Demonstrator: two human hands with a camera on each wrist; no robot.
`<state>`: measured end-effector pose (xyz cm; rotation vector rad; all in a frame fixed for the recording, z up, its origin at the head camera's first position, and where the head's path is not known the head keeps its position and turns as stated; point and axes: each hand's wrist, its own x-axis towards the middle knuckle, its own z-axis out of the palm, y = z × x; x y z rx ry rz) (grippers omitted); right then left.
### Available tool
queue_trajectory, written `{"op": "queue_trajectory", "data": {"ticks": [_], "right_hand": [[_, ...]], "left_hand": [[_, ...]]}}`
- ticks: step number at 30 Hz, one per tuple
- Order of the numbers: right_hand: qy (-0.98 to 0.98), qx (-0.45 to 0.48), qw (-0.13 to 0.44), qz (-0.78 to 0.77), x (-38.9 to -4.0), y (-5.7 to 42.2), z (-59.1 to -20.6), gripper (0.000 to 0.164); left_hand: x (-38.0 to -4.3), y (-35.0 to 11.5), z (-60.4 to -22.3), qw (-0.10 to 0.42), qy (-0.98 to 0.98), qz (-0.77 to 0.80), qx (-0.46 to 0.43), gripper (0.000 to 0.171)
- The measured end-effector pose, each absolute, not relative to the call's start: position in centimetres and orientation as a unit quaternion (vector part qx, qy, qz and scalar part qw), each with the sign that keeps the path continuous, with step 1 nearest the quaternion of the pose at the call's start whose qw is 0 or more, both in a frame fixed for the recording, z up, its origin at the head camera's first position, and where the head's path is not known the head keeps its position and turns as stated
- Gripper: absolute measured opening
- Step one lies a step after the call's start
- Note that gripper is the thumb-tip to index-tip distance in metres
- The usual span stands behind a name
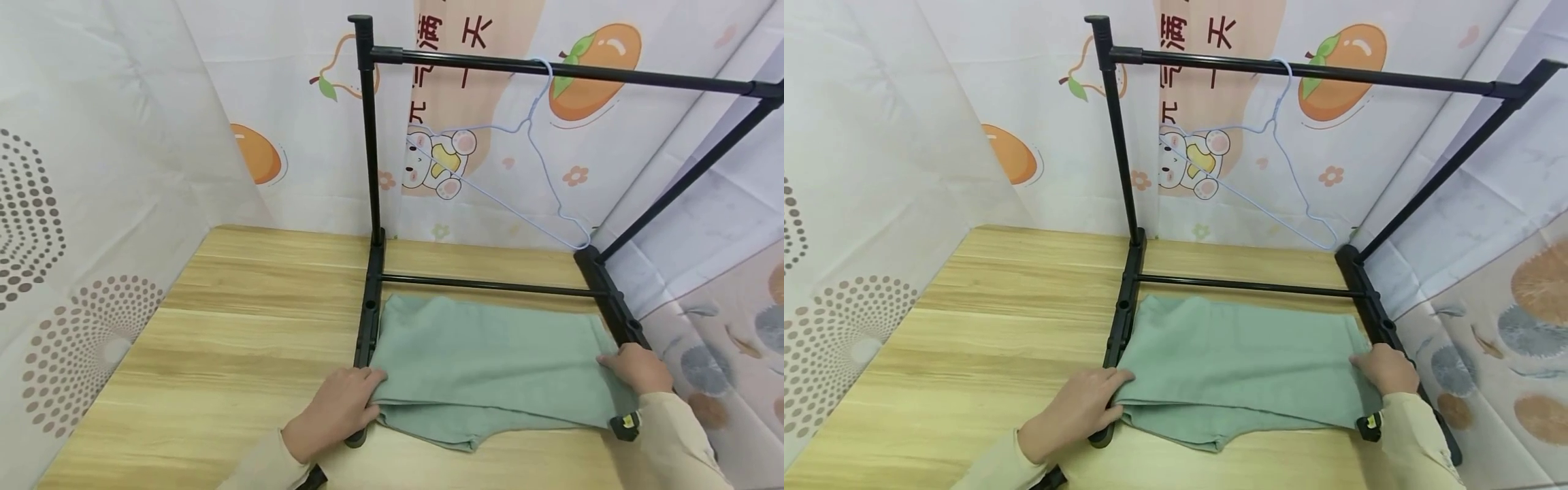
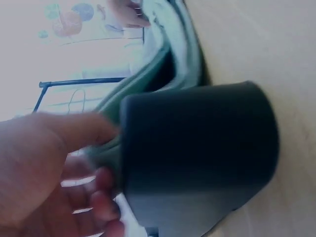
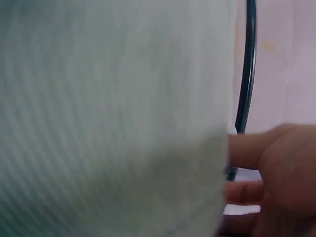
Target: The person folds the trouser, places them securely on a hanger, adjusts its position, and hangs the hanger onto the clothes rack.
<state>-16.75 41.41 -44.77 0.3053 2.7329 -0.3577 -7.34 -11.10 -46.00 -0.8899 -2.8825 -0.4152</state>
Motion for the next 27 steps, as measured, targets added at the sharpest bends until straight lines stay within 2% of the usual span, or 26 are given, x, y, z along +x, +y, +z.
{"op": "queue_trajectory", "data": {"ticks": [3,6,10,12,15,19,27], "right_hand": [[0.970,0.098,0.192,-0.112,-16.6,41.2,-44.6,0.076],[0.968,0.092,0.198,-0.121,-16.7,41.4,-44.5,0.086],[0.965,0.096,0.201,-0.137,-16.8,41.6,-44.6,0.091],[0.965,0.098,0.197,-0.143,-16.9,41.6,-44.8,0.088],[0.964,0.110,0.189,-0.151,-16.9,41.3,-45.2,0.086],[0.960,0.135,0.184,-0.161,-16.7,41.1,-45.9,0.091],[0.960,0.135,0.184,-0.161,-16.5,41.2,-45.8,0.095]], "left_hand": [[-7.5,-11.5,-45.7,-0.005,-0.931,-0.160,-0.328,0.027],[-7.9,-11.9,-45.4,-0.072,-0.912,-0.193,-0.356,0.015],[-9.0,-12.4,-44.5,-0.140,-0.891,-0.232,-0.365,0.020],[-9.9,-12.6,-43.8,-0.138,-0.890,-0.239,-0.363,0.019],[-11.5,-12.8,-42.4,-0.104,-0.901,-0.237,-0.349,0.022],[-14.4,-12.8,-41.5,-0.080,-0.914,-0.239,-0.317,0.023],[-20.8,-12.5,-43.3,-0.081,-0.921,-0.233,-0.300,0.015]]}}
